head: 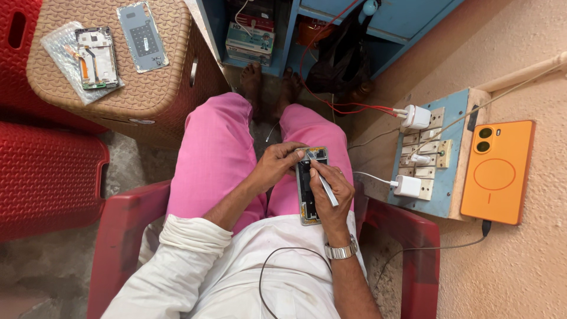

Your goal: The person uses a metal spudger to carefully pry and separate internal components inside a disassembled smartphone held on their lap. They repeatedly lift and adjust small parts within the device's chassis while seated.

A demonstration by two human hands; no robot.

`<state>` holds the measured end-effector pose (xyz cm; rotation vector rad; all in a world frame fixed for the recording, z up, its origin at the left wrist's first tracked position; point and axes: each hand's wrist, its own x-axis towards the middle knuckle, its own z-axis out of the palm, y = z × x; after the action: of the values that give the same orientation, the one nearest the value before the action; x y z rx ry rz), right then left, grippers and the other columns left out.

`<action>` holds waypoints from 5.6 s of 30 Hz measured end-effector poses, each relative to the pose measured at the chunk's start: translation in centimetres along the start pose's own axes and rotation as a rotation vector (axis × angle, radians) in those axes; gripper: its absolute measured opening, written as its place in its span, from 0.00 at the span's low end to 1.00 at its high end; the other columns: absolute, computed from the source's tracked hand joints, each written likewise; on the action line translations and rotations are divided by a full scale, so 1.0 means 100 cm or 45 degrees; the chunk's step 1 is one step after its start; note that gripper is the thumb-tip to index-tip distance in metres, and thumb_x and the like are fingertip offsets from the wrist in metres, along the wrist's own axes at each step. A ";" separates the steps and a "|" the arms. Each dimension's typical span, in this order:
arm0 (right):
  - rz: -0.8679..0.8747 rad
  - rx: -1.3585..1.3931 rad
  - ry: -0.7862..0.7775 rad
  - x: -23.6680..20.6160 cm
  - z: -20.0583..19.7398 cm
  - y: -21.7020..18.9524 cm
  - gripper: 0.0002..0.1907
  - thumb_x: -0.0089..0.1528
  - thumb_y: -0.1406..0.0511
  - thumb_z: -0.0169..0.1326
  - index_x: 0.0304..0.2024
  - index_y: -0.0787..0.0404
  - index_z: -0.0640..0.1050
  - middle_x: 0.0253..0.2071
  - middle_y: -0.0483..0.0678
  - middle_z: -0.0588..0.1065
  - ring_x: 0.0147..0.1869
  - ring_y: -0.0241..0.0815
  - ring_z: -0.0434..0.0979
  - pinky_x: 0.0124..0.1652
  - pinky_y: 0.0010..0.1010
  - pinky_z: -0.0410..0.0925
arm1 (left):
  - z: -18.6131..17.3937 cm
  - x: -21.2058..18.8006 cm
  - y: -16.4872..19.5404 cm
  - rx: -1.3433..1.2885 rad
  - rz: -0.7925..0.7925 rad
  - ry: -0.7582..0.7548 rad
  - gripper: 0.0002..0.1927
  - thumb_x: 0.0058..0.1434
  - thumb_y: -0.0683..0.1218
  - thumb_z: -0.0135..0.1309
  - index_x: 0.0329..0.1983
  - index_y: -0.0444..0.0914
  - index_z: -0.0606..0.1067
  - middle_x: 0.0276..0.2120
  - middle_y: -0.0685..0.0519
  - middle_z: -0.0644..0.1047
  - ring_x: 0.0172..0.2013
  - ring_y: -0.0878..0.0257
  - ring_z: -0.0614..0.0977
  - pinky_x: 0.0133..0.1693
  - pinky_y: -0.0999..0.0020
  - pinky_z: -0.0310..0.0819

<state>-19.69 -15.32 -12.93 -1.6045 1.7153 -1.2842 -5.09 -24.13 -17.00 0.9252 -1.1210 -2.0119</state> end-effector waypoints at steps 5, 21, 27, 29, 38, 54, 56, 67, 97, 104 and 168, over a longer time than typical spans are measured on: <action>0.011 -0.041 0.023 -0.001 0.004 0.002 0.12 0.63 0.71 0.59 0.49 0.65 0.82 0.40 0.53 0.82 0.42 0.41 0.83 0.42 0.29 0.74 | -0.002 -0.001 -0.004 0.011 0.004 0.011 0.19 0.71 0.49 0.49 0.59 0.33 0.76 0.39 0.50 0.81 0.38 0.65 0.84 0.41 0.69 0.84; -0.098 -0.110 0.065 -0.011 0.009 -0.010 0.11 0.64 0.70 0.58 0.48 0.67 0.82 0.41 0.54 0.82 0.44 0.46 0.81 0.45 0.34 0.73 | -0.001 -0.010 -0.004 0.066 0.059 0.039 0.18 0.71 0.46 0.50 0.58 0.31 0.77 0.40 0.49 0.82 0.38 0.65 0.84 0.39 0.69 0.84; -0.091 -0.128 0.119 -0.012 0.009 -0.009 0.11 0.63 0.72 0.58 0.48 0.68 0.82 0.40 0.55 0.82 0.42 0.44 0.82 0.43 0.32 0.74 | 0.000 -0.014 -0.001 0.003 0.084 0.026 0.18 0.71 0.46 0.50 0.58 0.30 0.77 0.41 0.49 0.82 0.38 0.65 0.84 0.39 0.69 0.84; -0.006 -0.093 0.128 -0.012 0.007 -0.007 0.11 0.63 0.72 0.58 0.49 0.68 0.82 0.39 0.54 0.82 0.40 0.40 0.83 0.40 0.29 0.75 | 0.001 -0.015 -0.001 -0.015 0.076 0.018 0.18 0.70 0.45 0.50 0.58 0.31 0.76 0.42 0.50 0.82 0.39 0.66 0.84 0.39 0.70 0.85; 0.201 0.154 0.155 -0.015 0.006 -0.003 0.11 0.67 0.68 0.57 0.50 0.68 0.81 0.39 0.51 0.82 0.39 0.35 0.84 0.39 0.24 0.78 | 0.000 -0.016 0.001 0.012 0.038 0.038 0.18 0.70 0.45 0.50 0.58 0.32 0.77 0.40 0.50 0.83 0.36 0.67 0.84 0.37 0.70 0.84; 0.356 0.260 0.113 -0.015 0.016 0.019 0.13 0.70 0.65 0.52 0.50 0.69 0.80 0.40 0.51 0.83 0.35 0.31 0.81 0.35 0.22 0.76 | -0.003 -0.018 0.001 -0.047 -0.001 0.016 0.17 0.70 0.46 0.50 0.57 0.32 0.77 0.42 0.49 0.82 0.38 0.66 0.84 0.40 0.68 0.85; 0.358 0.246 0.098 -0.015 0.016 0.018 0.13 0.70 0.65 0.52 0.50 0.69 0.80 0.39 0.51 0.84 0.33 0.31 0.81 0.35 0.21 0.76 | -0.004 -0.018 0.000 -0.045 -0.004 0.004 0.17 0.71 0.46 0.50 0.58 0.32 0.77 0.42 0.50 0.82 0.38 0.65 0.83 0.40 0.68 0.84; 0.400 0.265 0.034 -0.011 0.017 0.019 0.14 0.70 0.64 0.52 0.50 0.67 0.81 0.39 0.50 0.84 0.34 0.30 0.81 0.35 0.21 0.76 | -0.006 -0.019 0.006 0.005 -0.046 0.028 0.18 0.70 0.47 0.50 0.58 0.33 0.77 0.43 0.50 0.82 0.39 0.66 0.83 0.39 0.70 0.83; 0.510 0.393 -0.028 -0.003 0.021 0.018 0.15 0.69 0.63 0.54 0.53 0.66 0.81 0.38 0.48 0.83 0.33 0.26 0.77 0.37 0.18 0.73 | -0.016 -0.014 0.002 -0.053 -0.042 0.020 0.18 0.70 0.47 0.50 0.57 0.32 0.77 0.42 0.49 0.82 0.37 0.66 0.83 0.38 0.69 0.83; 0.533 0.465 0.067 0.000 0.025 0.015 0.16 0.70 0.62 0.52 0.52 0.68 0.80 0.38 0.48 0.83 0.33 0.27 0.77 0.37 0.19 0.73 | -0.017 -0.011 0.007 -0.093 -0.041 0.010 0.19 0.70 0.48 0.50 0.58 0.32 0.77 0.43 0.49 0.82 0.39 0.65 0.84 0.40 0.68 0.84; 0.500 0.590 0.181 -0.001 0.022 0.015 0.18 0.71 0.62 0.50 0.53 0.71 0.77 0.42 0.51 0.81 0.40 0.33 0.81 0.42 0.24 0.77 | -0.002 0.007 0.046 2.142 0.988 -0.036 0.06 0.55 0.43 0.57 0.35 0.39 0.79 0.37 0.52 0.77 0.41 0.56 0.80 0.37 0.63 0.78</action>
<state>-18.58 -16.07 -15.22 -0.8846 1.5594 -1.4751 -4.39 -26.80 -13.19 0.8275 -2.6289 -0.1302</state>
